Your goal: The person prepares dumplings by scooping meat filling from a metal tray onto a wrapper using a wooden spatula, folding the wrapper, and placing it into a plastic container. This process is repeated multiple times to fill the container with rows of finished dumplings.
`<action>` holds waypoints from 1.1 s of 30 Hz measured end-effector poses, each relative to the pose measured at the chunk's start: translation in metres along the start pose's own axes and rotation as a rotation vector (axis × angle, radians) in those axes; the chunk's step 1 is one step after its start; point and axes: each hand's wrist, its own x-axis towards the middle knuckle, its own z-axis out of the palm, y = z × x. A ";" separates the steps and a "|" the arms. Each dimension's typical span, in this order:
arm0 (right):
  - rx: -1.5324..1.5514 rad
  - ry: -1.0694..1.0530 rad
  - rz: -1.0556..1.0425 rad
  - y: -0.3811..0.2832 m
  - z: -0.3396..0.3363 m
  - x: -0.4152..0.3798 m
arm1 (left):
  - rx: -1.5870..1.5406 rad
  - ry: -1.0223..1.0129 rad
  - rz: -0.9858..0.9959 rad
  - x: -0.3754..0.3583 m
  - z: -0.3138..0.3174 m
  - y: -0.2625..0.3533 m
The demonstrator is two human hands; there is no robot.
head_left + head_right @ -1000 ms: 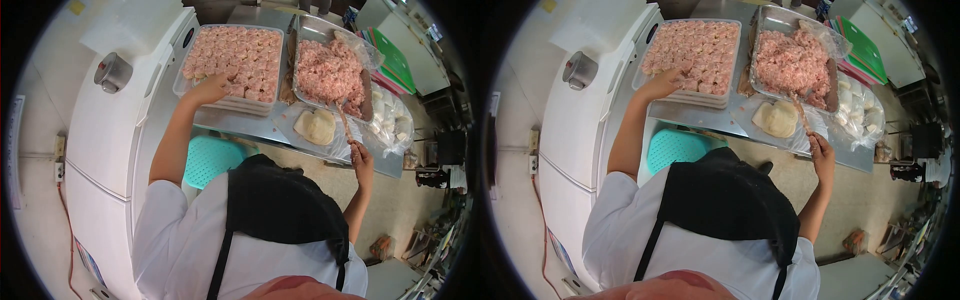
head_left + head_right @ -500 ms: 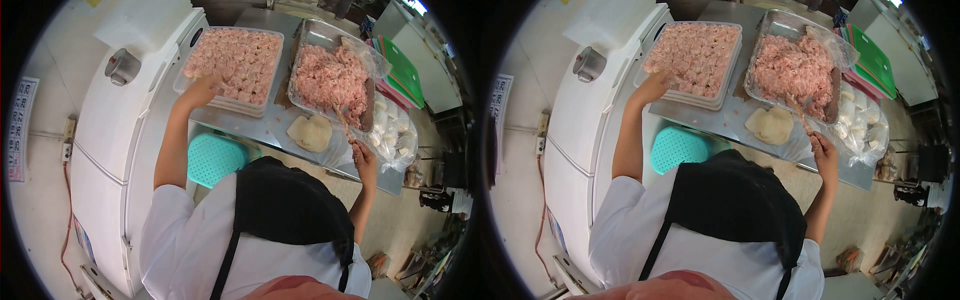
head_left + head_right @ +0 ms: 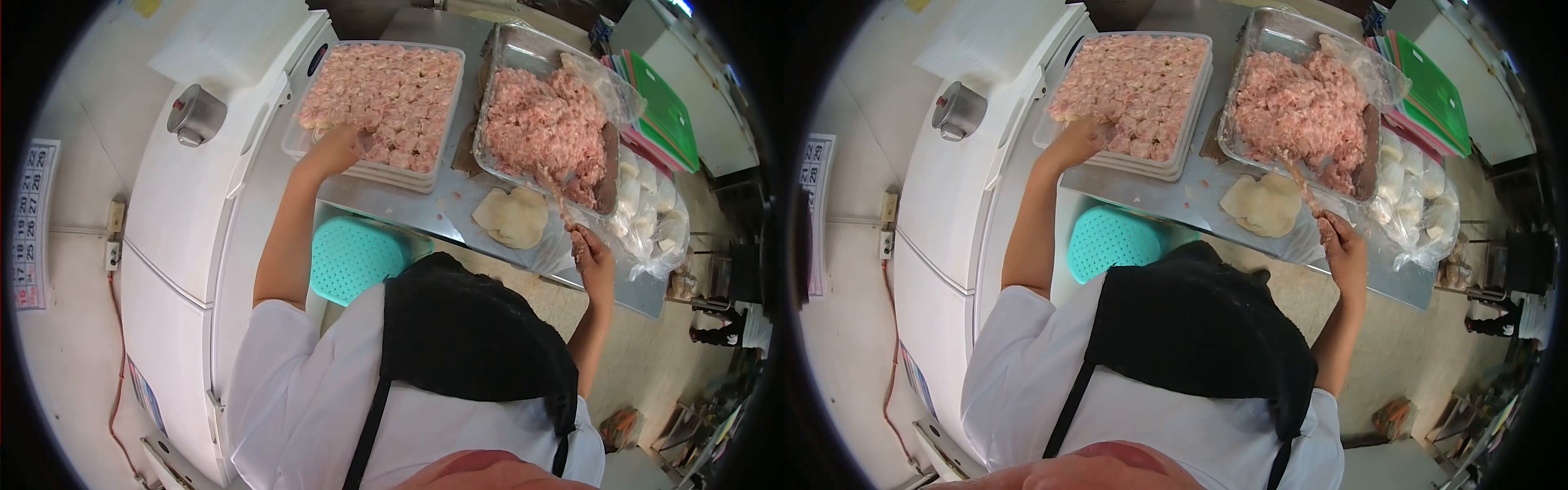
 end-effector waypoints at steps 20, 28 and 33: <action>0.048 0.061 0.017 -0.018 0.053 -0.020 | -0.208 0.133 0.218 0.020 0.001 -0.016; 0.056 0.070 0.038 -0.019 0.065 -0.023 | -0.018 -0.033 0.164 0.021 0.006 -0.039; 0.074 0.061 0.060 -0.025 0.067 -0.028 | -0.167 -0.101 0.202 0.007 -0.005 -0.017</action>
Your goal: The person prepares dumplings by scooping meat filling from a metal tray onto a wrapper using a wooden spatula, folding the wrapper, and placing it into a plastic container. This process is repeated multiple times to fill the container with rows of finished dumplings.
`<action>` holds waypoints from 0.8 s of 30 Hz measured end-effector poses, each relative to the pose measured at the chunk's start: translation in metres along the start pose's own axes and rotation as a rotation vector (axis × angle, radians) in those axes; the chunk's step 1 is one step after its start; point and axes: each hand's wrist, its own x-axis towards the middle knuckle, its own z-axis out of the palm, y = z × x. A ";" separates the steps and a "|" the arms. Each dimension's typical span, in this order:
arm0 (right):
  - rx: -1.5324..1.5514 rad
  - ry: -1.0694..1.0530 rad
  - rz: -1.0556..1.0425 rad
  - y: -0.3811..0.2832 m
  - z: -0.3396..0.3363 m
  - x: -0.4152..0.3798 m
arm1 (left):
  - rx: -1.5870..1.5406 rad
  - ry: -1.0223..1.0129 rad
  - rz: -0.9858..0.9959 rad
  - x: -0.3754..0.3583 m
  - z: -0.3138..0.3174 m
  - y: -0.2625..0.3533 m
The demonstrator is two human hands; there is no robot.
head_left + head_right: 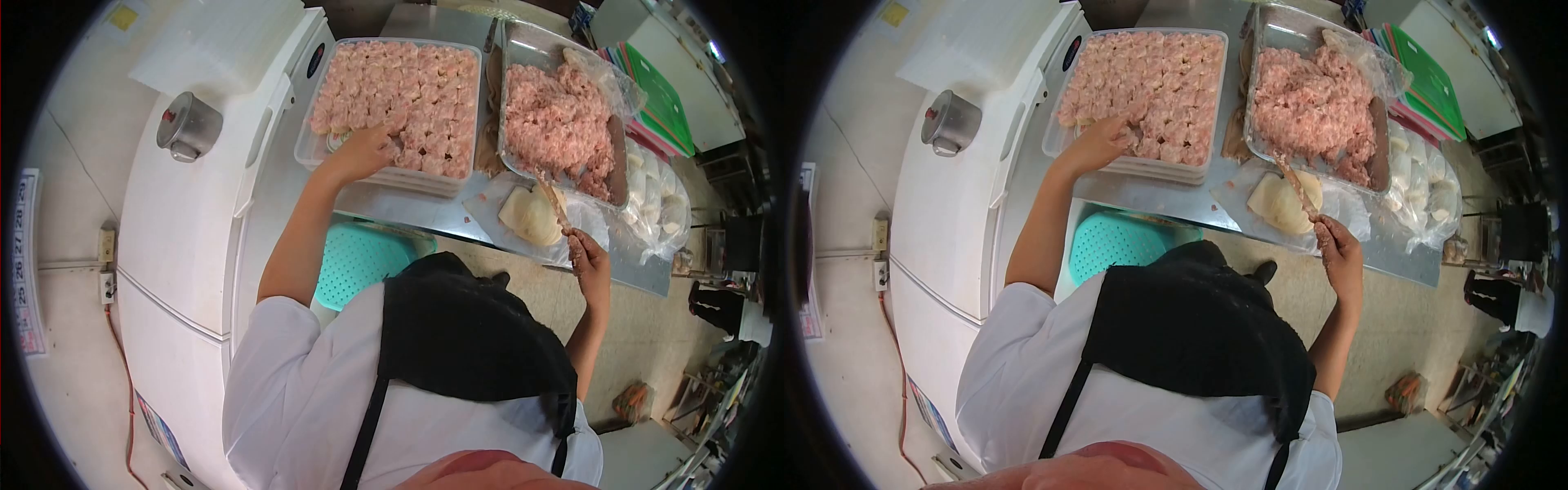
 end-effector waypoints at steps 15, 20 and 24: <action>-0.001 0.049 0.017 0.015 -0.003 -0.029 | -0.036 0.008 0.079 0.009 0.010 -0.008; 0.013 0.053 0.118 0.007 -0.003 -0.038 | 0.022 -0.026 0.071 0.006 0.006 -0.011; -0.010 0.086 0.016 0.022 -0.003 -0.038 | 0.165 -0.026 -0.036 -0.001 -0.007 0.001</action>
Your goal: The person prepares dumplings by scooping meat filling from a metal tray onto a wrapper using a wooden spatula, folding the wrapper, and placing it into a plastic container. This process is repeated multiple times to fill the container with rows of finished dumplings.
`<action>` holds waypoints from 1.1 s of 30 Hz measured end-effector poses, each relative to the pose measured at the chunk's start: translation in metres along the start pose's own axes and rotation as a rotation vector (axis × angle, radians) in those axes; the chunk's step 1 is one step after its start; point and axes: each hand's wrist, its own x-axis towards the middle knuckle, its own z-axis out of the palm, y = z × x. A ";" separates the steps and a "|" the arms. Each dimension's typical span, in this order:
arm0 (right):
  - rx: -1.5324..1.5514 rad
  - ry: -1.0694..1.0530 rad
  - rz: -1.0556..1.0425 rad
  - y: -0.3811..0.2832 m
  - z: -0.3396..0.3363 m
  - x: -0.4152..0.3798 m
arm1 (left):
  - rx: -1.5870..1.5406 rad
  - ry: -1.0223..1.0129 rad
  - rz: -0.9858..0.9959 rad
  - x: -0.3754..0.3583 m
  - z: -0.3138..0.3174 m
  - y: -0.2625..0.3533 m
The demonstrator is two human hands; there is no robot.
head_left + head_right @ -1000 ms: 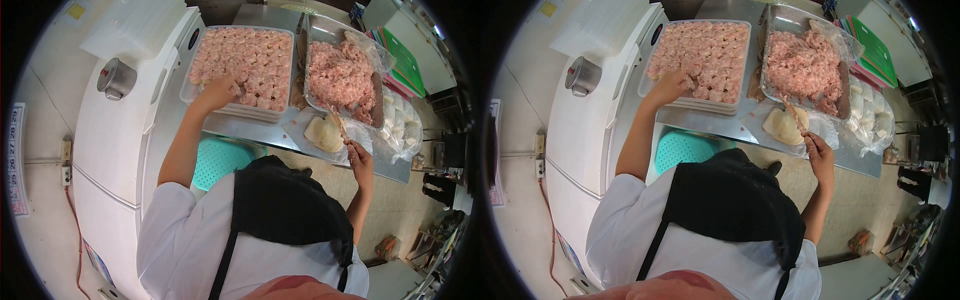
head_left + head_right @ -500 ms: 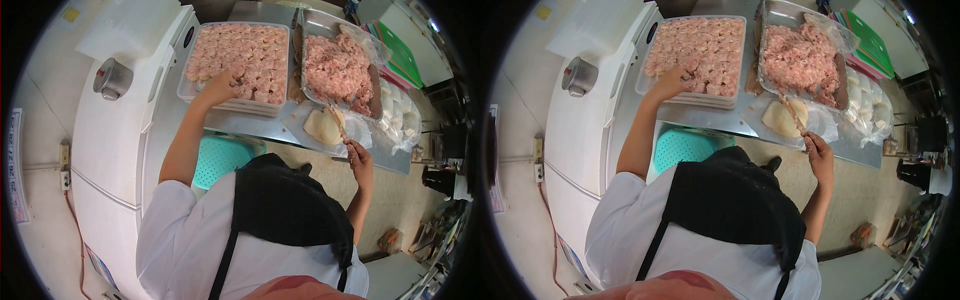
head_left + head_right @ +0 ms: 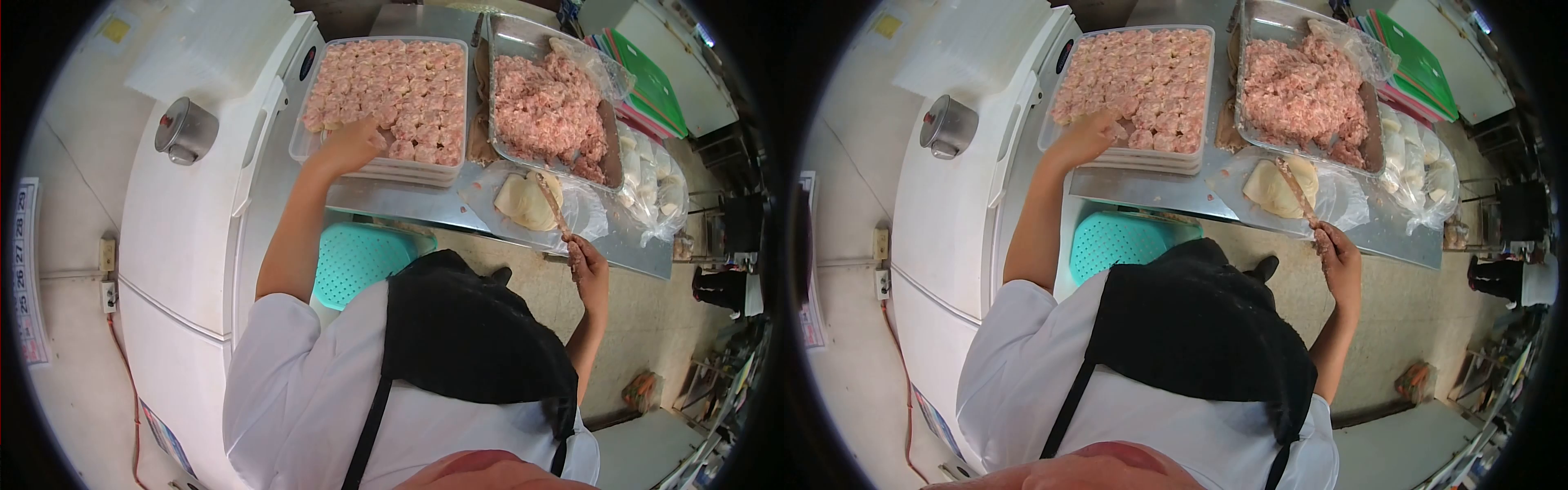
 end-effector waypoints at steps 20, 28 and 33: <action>0.005 -0.074 -0.001 -0.010 -0.019 0.013 | -0.075 0.214 -0.013 0.003 0.010 -0.022; -0.075 -0.141 -0.059 -0.018 -0.033 0.042 | -0.005 0.347 -0.006 -0.002 0.019 -0.026; -0.223 -0.146 -0.301 -0.008 -0.059 0.087 | 0.144 0.404 -0.061 -0.016 0.005 0.010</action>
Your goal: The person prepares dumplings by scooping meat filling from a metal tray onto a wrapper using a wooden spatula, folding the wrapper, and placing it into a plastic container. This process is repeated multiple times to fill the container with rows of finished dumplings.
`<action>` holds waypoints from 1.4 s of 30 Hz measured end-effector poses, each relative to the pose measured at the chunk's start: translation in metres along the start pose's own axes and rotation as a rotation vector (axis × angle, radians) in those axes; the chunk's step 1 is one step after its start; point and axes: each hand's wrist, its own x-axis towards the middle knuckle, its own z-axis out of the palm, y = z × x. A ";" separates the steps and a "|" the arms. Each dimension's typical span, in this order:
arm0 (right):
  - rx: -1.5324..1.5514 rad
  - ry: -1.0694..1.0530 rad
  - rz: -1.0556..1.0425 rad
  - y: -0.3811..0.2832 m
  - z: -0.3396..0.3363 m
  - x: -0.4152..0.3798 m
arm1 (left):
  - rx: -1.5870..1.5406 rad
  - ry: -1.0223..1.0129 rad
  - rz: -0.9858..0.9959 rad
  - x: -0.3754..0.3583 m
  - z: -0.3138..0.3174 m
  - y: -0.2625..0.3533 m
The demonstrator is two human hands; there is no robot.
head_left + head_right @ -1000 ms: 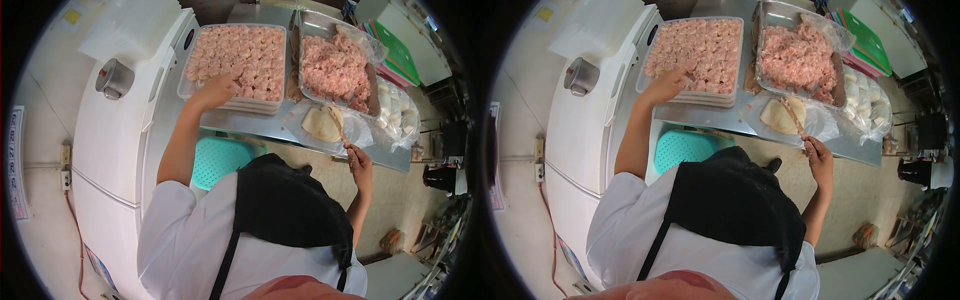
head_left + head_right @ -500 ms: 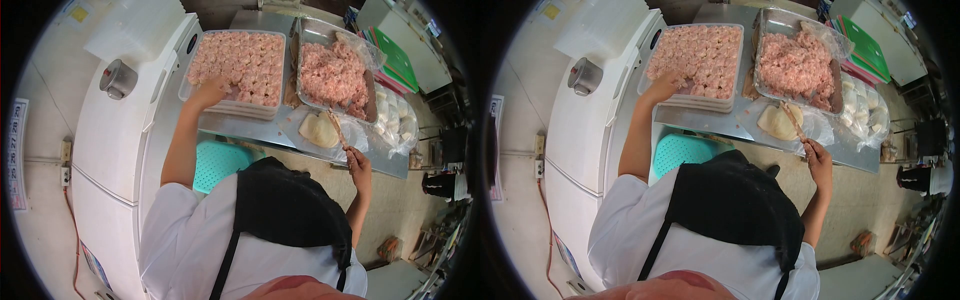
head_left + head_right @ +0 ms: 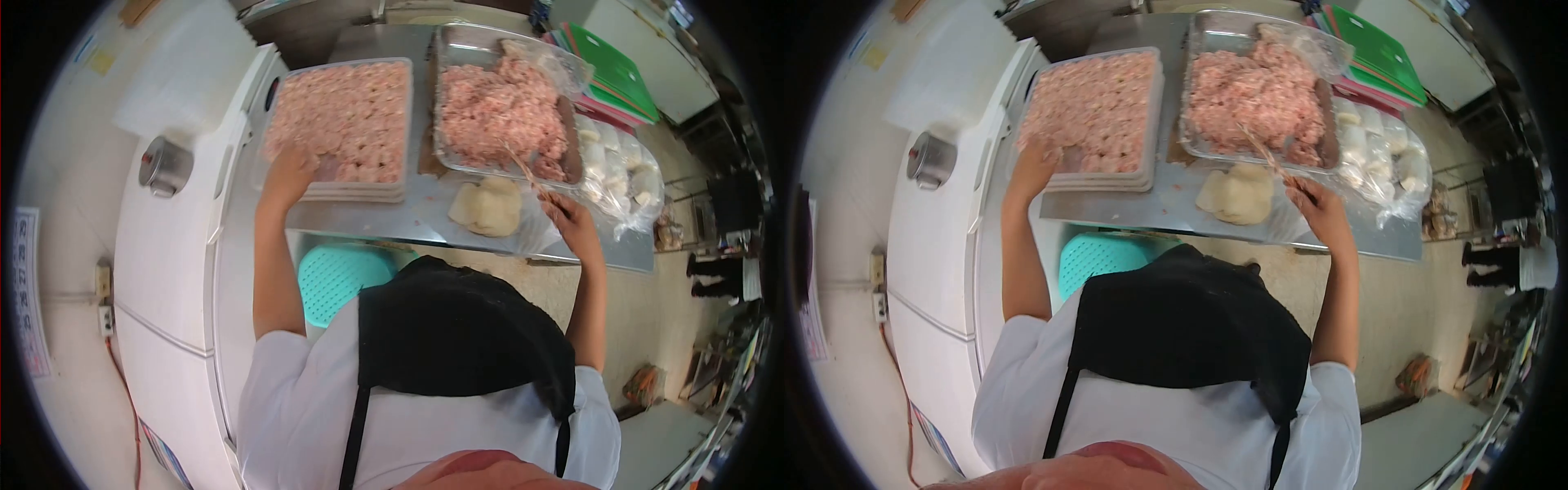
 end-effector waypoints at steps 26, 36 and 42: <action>-0.978 -0.274 -0.435 0.050 -0.113 0.095 | -0.166 -0.149 0.334 -0.004 0.223 0.272; -0.981 -0.367 -0.488 0.043 -0.131 0.110 | -0.162 -0.169 0.278 -0.013 0.211 0.276; -0.599 -0.270 -0.559 0.098 -0.077 0.087 | -0.098 -0.136 0.266 -0.006 0.220 0.283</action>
